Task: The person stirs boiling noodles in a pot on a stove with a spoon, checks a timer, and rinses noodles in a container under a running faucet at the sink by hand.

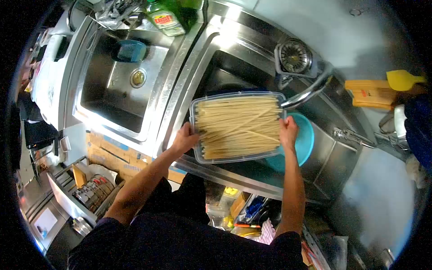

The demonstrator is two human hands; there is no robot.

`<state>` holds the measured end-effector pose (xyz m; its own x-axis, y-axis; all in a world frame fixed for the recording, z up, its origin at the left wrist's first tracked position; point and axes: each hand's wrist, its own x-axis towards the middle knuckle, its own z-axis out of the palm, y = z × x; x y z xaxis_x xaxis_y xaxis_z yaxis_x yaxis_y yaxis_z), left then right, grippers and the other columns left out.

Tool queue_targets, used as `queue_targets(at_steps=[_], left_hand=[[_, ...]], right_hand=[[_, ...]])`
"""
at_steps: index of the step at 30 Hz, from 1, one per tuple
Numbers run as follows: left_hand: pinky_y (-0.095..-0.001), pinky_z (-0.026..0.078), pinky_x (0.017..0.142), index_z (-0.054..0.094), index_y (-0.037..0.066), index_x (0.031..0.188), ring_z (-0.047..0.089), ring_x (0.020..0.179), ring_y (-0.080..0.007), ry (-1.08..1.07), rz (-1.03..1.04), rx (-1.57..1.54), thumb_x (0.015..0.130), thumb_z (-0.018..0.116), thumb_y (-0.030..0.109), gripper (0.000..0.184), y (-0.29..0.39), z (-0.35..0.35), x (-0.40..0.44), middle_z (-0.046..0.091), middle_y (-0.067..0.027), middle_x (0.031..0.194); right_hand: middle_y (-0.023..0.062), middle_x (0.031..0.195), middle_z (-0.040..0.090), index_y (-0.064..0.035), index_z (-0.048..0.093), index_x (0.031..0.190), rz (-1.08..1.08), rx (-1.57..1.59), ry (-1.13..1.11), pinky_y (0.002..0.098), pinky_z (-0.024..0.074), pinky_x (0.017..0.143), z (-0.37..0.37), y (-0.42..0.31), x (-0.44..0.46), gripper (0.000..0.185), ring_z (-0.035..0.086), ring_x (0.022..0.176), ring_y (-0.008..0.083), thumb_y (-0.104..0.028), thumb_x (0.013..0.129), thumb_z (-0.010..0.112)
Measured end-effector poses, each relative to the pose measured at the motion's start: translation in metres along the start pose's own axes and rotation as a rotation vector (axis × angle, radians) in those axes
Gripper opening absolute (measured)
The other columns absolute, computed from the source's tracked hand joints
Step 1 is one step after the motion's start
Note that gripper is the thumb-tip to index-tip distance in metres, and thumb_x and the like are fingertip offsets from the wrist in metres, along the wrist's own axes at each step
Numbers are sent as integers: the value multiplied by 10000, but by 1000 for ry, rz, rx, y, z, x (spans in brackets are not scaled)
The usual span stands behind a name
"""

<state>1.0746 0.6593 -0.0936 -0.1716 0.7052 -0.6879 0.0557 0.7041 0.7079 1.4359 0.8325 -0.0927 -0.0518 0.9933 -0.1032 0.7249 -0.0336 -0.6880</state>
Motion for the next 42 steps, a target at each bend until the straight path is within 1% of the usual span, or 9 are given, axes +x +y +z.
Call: queue_targets(at_steps=[2, 13, 18, 22, 24, 28, 31, 34, 42], left_hand=[[-340, 468, 533, 418, 12, 845, 558, 603, -199, -15, -12, 117, 762, 634, 158, 273, 28, -12, -16, 542, -131, 718], [-334, 476, 525, 470, 6, 844, 567, 556, -192, -36, 11, 61, 750, 598, 131, 201, 81, -54, -85, 546, -100, 685], [-319, 492, 556, 498, -1, 907, 581, 645, -171, 40, 33, -1, 741, 616, 141, 249, 97, -86, -106, 556, -101, 755], [-324, 488, 554, 506, -16, 884, 576, 603, -178, 47, -24, 116, 752, 602, 126, 216, 121, -121, -125, 558, -103, 734], [-326, 485, 555, 510, -19, 896, 577, 596, -180, 86, 36, 58, 755, 603, 125, 222, 111, -134, -123, 570, -115, 744], [-341, 487, 585, 513, -20, 889, 584, 625, -190, 180, 141, 135, 748, 605, 132, 227, 92, -165, -119, 572, -125, 739], [-351, 485, 604, 517, -22, 866, 587, 648, -207, 134, 4, -22, 736, 608, 140, 226, 92, -187, -130, 571, -123, 732], [-334, 491, 577, 510, -31, 882, 586, 653, -190, 154, 64, -4, 735, 602, 121, 231, 58, -208, -121, 563, -114, 745], [-316, 546, 607, 487, -83, 1011, 616, 685, -194, 108, -19, -301, 739, 618, 79, 342, 26, -231, -128, 587, -129, 810]], right_hand=[[17, 581, 342, -36, 364, 677, 17, -8, 2, 286, 318, 511, -9, -13, -5, 307, 326, 562, 113, -107, 828, 622], [32, 573, 333, -32, 364, 694, -42, -49, -45, 318, 308, 503, -51, -81, -20, 315, 325, 543, 145, -133, 832, 629], [29, 576, 335, -31, 366, 691, -64, -35, -54, 316, 308, 512, -58, -112, -30, 308, 329, 549, 150, -143, 831, 618], [-9, 598, 293, -50, 343, 668, -68, 14, -73, 278, 275, 515, -50, -164, -37, 314, 307, 582, 98, -124, 821, 607], [-8, 601, 294, -49, 341, 668, -26, 51, -73, 278, 276, 514, -41, -177, -36, 312, 305, 581, 100, -119, 817, 606], [66, 605, 384, -18, 378, 699, -76, -18, -77, 350, 341, 554, -11, -190, -28, 279, 385, 587, 189, -148, 807, 600], [90, 598, 386, -18, 375, 696, -88, -10, -93, 365, 340, 554, 13, -216, -22, 289, 392, 573, 228, -161, 808, 600], [128, 576, 368, -15, 372, 700, -207, -52, -110, 378, 342, 548, 41, -238, -10, 313, 336, 550, 280, -188, 809, 609], [111, 586, 309, -25, 359, 700, -356, -51, -182, 361, 326, 530, 107, -288, 42, 348, 304, 552, 228, -211, 806, 633]])
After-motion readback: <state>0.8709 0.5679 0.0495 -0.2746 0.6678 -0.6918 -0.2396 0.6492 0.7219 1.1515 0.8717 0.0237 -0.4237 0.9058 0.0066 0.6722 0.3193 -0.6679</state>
